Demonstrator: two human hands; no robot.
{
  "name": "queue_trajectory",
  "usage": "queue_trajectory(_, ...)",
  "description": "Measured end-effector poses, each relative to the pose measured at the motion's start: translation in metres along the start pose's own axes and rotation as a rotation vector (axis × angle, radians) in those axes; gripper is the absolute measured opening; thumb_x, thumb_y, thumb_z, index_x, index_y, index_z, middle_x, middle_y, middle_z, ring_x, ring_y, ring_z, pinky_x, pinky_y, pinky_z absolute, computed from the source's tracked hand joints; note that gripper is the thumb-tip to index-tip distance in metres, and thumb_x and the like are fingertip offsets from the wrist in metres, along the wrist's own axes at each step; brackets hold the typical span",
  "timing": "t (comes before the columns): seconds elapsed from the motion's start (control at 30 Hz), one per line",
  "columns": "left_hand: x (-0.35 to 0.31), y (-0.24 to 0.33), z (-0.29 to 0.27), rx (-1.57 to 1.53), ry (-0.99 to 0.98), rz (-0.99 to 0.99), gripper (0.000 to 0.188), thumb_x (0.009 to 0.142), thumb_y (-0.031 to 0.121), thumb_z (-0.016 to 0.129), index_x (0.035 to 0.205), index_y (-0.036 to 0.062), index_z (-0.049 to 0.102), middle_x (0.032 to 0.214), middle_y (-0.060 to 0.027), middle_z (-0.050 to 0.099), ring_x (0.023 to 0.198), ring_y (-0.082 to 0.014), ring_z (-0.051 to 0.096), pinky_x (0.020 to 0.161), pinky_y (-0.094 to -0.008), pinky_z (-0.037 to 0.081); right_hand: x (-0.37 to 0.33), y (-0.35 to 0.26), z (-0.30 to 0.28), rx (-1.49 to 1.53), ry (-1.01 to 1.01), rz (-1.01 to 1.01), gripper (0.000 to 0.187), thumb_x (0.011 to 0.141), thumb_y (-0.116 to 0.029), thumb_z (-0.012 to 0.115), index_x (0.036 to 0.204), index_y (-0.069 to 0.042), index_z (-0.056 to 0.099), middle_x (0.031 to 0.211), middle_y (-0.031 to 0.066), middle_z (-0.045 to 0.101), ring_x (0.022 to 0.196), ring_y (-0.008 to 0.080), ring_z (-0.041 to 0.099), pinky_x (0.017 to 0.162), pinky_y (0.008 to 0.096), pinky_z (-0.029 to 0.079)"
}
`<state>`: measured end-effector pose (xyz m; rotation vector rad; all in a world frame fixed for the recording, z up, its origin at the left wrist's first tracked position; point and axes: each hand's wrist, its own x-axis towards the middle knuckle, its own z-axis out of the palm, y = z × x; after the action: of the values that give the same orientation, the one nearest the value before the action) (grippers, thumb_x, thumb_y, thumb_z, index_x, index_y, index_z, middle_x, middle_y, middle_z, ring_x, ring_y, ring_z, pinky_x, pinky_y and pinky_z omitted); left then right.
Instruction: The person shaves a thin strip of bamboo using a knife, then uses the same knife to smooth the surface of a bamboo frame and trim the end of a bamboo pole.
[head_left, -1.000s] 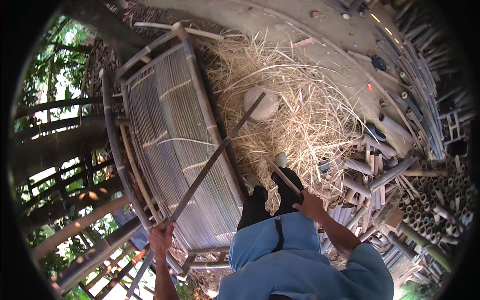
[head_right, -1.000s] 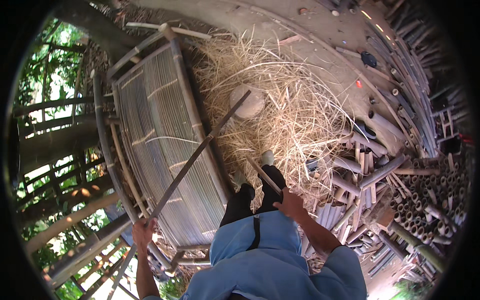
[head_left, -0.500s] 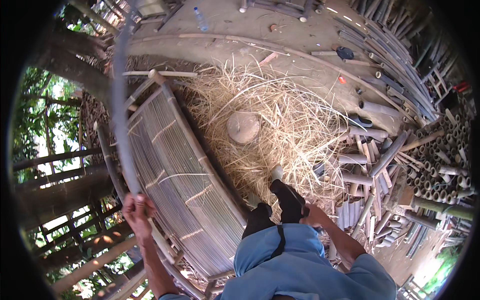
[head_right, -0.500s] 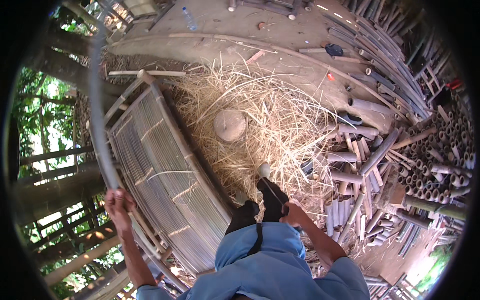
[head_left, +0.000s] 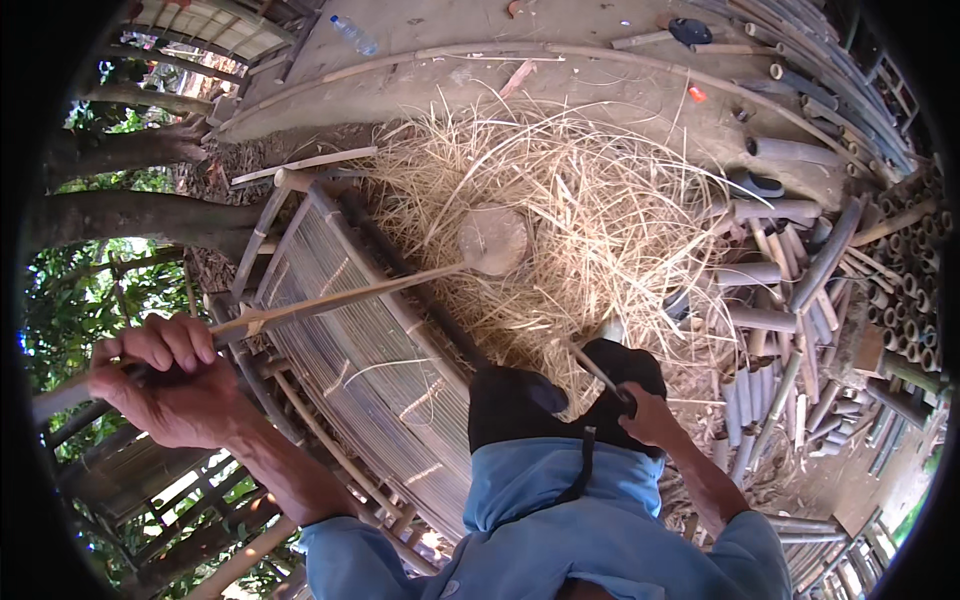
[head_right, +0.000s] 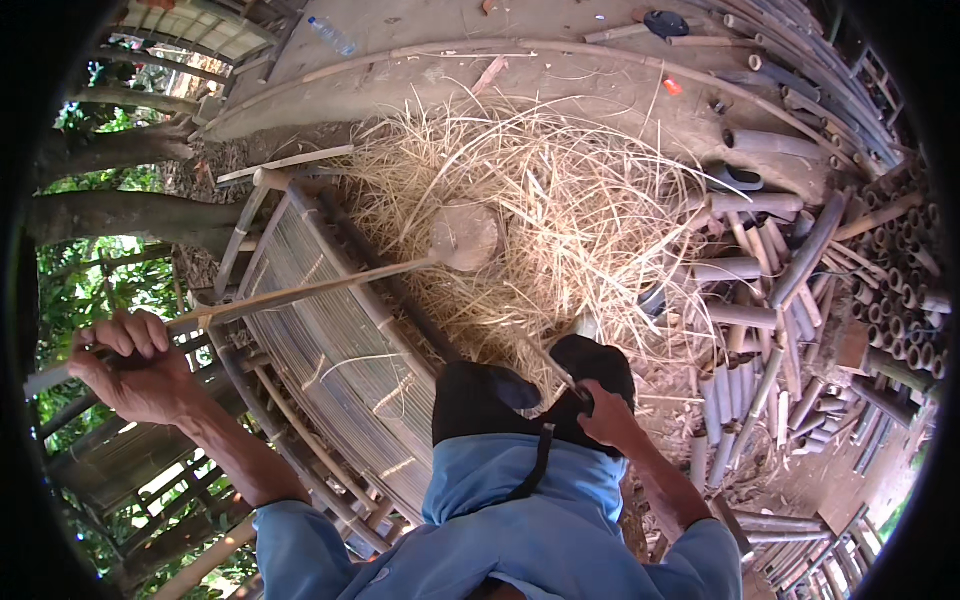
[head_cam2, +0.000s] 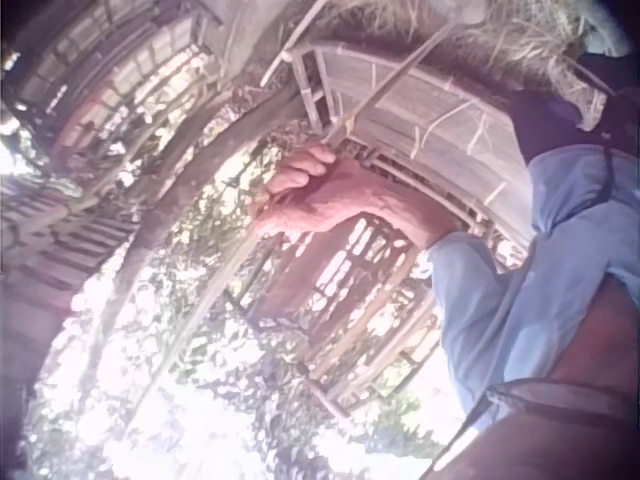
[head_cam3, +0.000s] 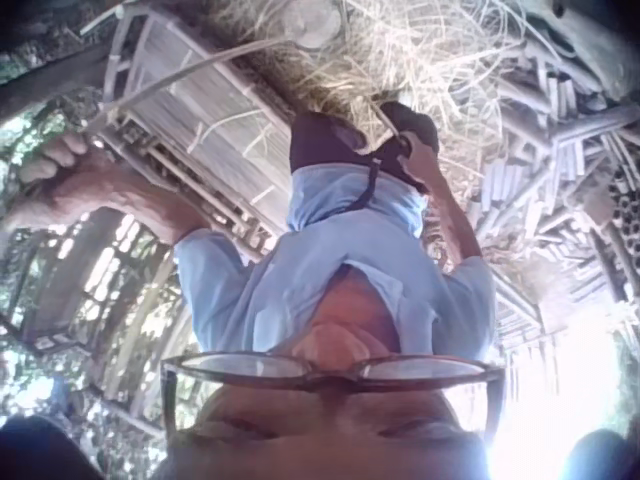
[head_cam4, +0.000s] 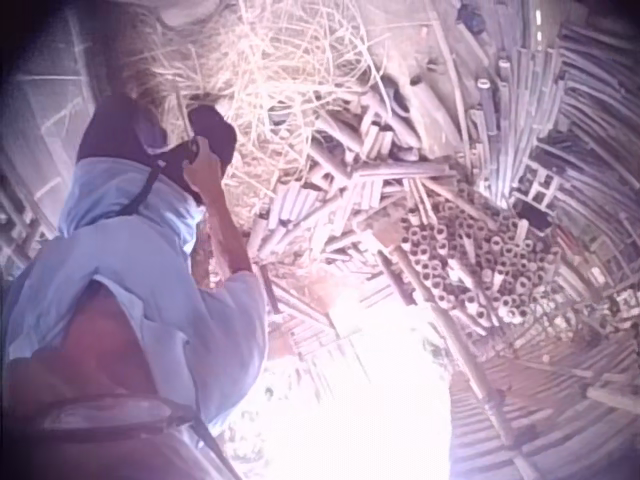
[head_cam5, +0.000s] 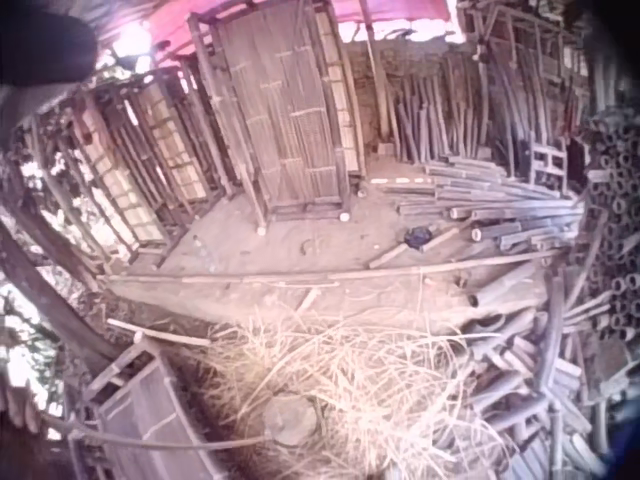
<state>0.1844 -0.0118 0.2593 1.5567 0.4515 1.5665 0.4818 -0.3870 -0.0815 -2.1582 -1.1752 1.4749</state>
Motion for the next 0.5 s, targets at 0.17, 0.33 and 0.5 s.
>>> queue_trajectory(0.17, -0.041, -0.067, 0.013, 0.003, -0.033, 0.026, 0.049, 0.107, 0.052, 0.044, 0.107, 0.0060, 0.062, 0.067, -0.0022, 0.039, 0.053, -0.0134, 0.035, 0.046, -0.0297, 0.032, 0.108, -0.016, 0.021, 0.008, 0.293, -0.232, 0.058, 0.092, -0.020, 0.067, 0.146, -0.016, 0.044, 0.103, 0.0248, 0.064, 0.090, 0.0467, 0.067, 0.082, 0.0553, 0.054)
queue_trajectory(0.33, -0.078, -0.115, -0.025, 0.015, 0.020, 0.145, 0.041, 0.110, 0.040, 0.039, 0.110, 0.0029, 0.055, 0.066, -0.0013, 0.036, 0.054, -0.0140, 0.032, 0.049, -0.0312, 0.030, 0.204, -0.041, 0.072, 0.088, 0.327, -0.298, 0.053, 0.095, -0.023, 0.065, 0.145, -0.018, 0.046, 0.101, 0.0242, 0.064, 0.086, 0.0456, 0.068, 0.076, 0.0544, 0.056)
queue_trajectory(0.5, -0.112, -0.141, -0.101, -0.095, -0.166, 0.168, 0.032, 0.110, 0.031, 0.042, 0.097, 0.0030, 0.050, 0.067, 0.0007, 0.029, 0.056, -0.0127, 0.026, 0.049, -0.0295, 0.027, 0.258, -0.044, 0.144, 0.151, 0.355, -0.307, 0.053, 0.092, -0.015, 0.068, 0.142, -0.015, 0.052, 0.092, 0.0226, 0.064, 0.082, 0.0422, 0.066, 0.072, 0.0512, 0.055)
